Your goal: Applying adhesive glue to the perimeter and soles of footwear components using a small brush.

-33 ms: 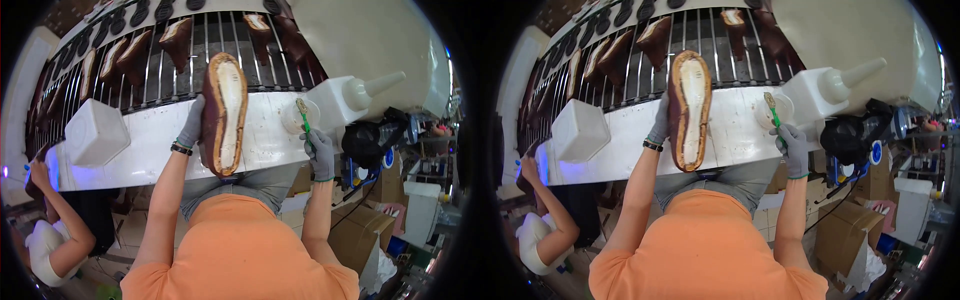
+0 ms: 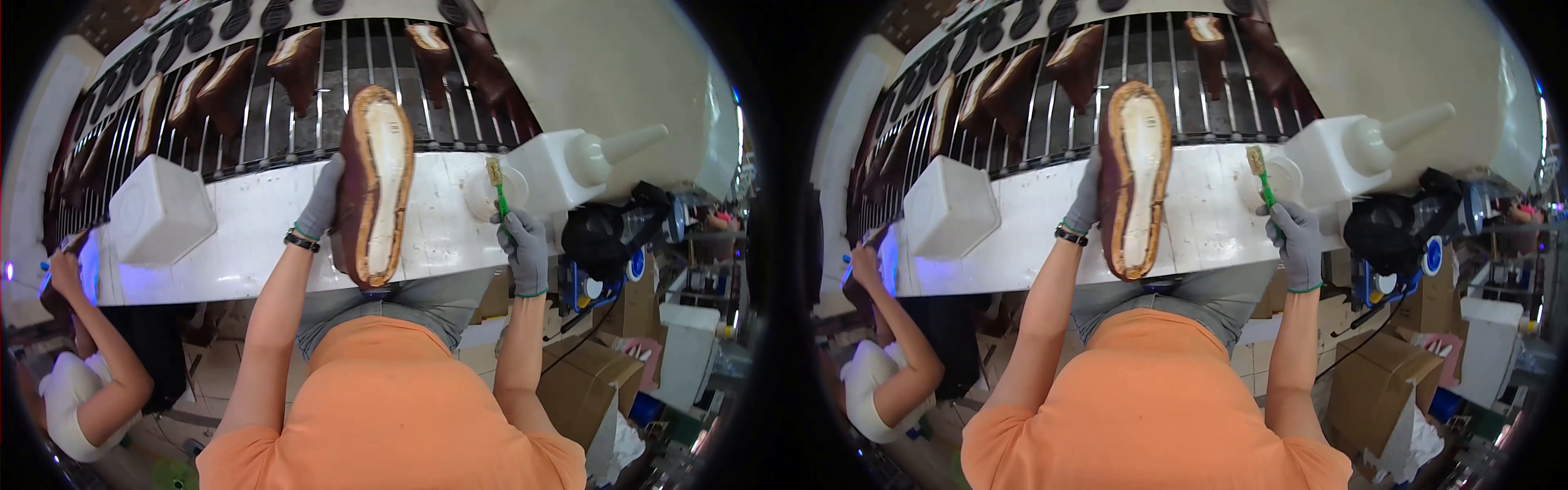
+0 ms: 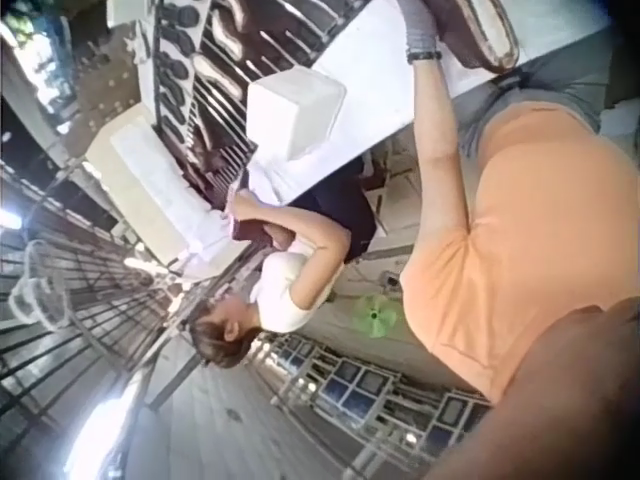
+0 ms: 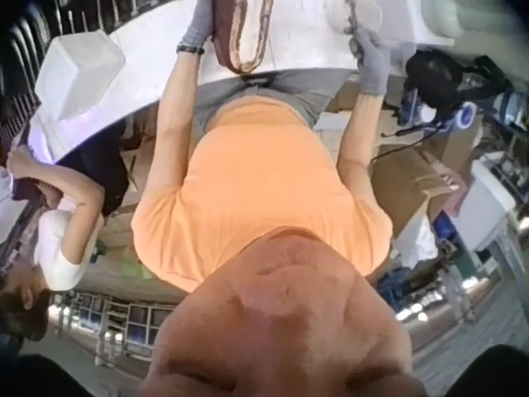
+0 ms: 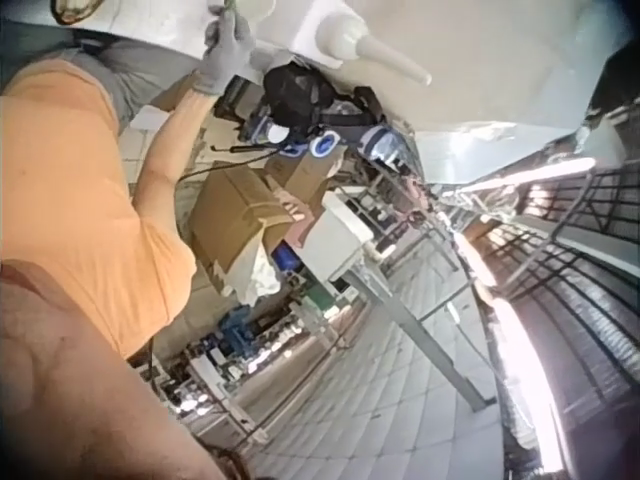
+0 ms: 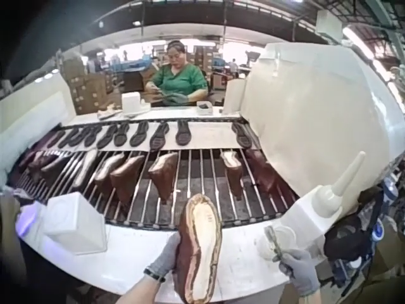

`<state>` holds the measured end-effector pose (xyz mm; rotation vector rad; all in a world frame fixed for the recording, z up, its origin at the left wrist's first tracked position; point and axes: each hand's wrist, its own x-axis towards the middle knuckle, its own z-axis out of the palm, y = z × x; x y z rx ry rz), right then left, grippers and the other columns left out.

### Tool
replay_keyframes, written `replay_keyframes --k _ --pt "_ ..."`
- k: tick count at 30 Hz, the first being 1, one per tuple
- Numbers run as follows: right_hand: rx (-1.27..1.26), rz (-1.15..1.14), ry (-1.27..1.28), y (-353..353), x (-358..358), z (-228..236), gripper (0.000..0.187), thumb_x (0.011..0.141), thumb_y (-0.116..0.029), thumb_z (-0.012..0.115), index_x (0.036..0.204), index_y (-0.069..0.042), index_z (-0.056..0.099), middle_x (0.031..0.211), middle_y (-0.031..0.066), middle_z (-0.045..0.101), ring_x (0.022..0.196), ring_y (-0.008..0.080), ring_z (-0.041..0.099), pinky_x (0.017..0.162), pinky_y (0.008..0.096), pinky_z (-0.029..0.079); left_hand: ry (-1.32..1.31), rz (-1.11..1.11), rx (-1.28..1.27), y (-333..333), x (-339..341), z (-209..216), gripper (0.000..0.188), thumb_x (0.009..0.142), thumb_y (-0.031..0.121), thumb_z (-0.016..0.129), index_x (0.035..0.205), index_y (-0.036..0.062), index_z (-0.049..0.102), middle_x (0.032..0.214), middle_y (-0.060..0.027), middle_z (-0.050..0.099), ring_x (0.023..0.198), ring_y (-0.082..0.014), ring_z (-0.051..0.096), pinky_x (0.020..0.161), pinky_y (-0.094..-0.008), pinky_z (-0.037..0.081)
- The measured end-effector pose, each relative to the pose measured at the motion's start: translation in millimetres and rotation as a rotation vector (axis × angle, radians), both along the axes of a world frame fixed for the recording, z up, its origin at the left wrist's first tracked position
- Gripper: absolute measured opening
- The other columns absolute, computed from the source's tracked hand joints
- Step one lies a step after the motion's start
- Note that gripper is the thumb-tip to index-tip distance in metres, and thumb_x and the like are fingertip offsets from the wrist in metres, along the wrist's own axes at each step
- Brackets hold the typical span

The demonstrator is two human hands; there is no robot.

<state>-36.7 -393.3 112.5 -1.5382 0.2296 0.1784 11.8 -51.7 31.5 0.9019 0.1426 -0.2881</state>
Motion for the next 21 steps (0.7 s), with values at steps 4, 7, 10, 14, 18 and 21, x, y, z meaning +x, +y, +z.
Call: replay_keyframes --k 4,7,10,14,18,21 --pt "-0.227 0.201 -0.294 44.2 17.8 32.9 0.019 0.088 -0.007 0.067 0.103 0.003 0.074 0.077 0.0016 0.064 0.063 0.0066 0.052 0.054 0.0202 0.038 -0.068 -0.008 0.1 -6.5 -0.1 7.6 0.058 0.099 0.052 0.051 0.123 -0.0004 0.058 0.114 -0.0055 0.065 0.1 -0.0113 0.06 0.09 -0.0285 0.05" --pt "-0.463 0.353 -0.508 70.9 32.4 48.3 0.02 0.08 -0.001 0.073 0.1 0.002 0.075 0.081 0.0046 0.067 0.072 0.0118 0.059 0.064 0.0246 0.045 -0.153 -0.025 0.189 -8.1 -1.9 12.5 0.061 0.098 0.054 0.051 0.122 -0.002 0.059 0.112 -0.0059 0.065 0.1 -0.0122 0.059 0.09 -0.0291 0.048" --pt "-0.619 0.419 -0.646 86.5 42.7 53.2 0.02 0.081 -0.003 0.075 0.1 -0.001 0.075 0.08 0.0078 0.067 0.071 0.0125 0.06 0.063 0.0259 0.044 -0.225 -0.035 0.319 -7.0 -3.8 17.9 0.06 0.099 0.054 0.048 0.119 -0.0021 0.06 0.109 -0.0069 0.065 0.099 -0.013 0.057 0.091 -0.0295 0.046" --pt "-0.628 0.386 -0.733 99.9 64.0 49.3 0.02 0.081 -0.005 0.075 0.101 -0.001 0.074 0.08 0.009 0.067 0.069 0.0127 0.06 0.063 0.0264 0.045 -0.274 -0.05 0.351 -6.8 -2.7 21.4 0.06 0.1 0.053 0.046 0.116 -0.0032 0.06 0.107 -0.0084 0.065 0.098 -0.0137 0.057 0.09 -0.0299 0.045" --pt "-0.661 0.301 -0.659 109.0 94.0 49.2 0.02 0.084 -0.01 0.074 0.102 -0.002 0.074 0.077 0.0081 0.068 0.064 0.0098 0.057 0.061 0.0262 0.045 -0.285 -0.063 0.357 -7.2 -0.6 21.6 0.06 0.1 0.053 0.046 0.117 -0.0035 0.06 0.107 -0.0089 0.066 0.098 -0.0142 0.057 0.09 -0.0304 0.045" --pt "-0.695 0.238 -0.589 114.8 124.6 53.0 0.022 0.084 -0.013 0.074 0.103 -0.003 0.075 0.07 0.0057 0.066 0.061 0.0059 0.053 0.058 0.0246 0.043 -0.324 -0.08 0.375 -6.2 -0.8 21.8 0.064 0.098 0.055 0.048 0.121 -0.0043 0.059 0.108 -0.0096 0.066 0.099 -0.0147 0.058 0.091 -0.0306 0.046"
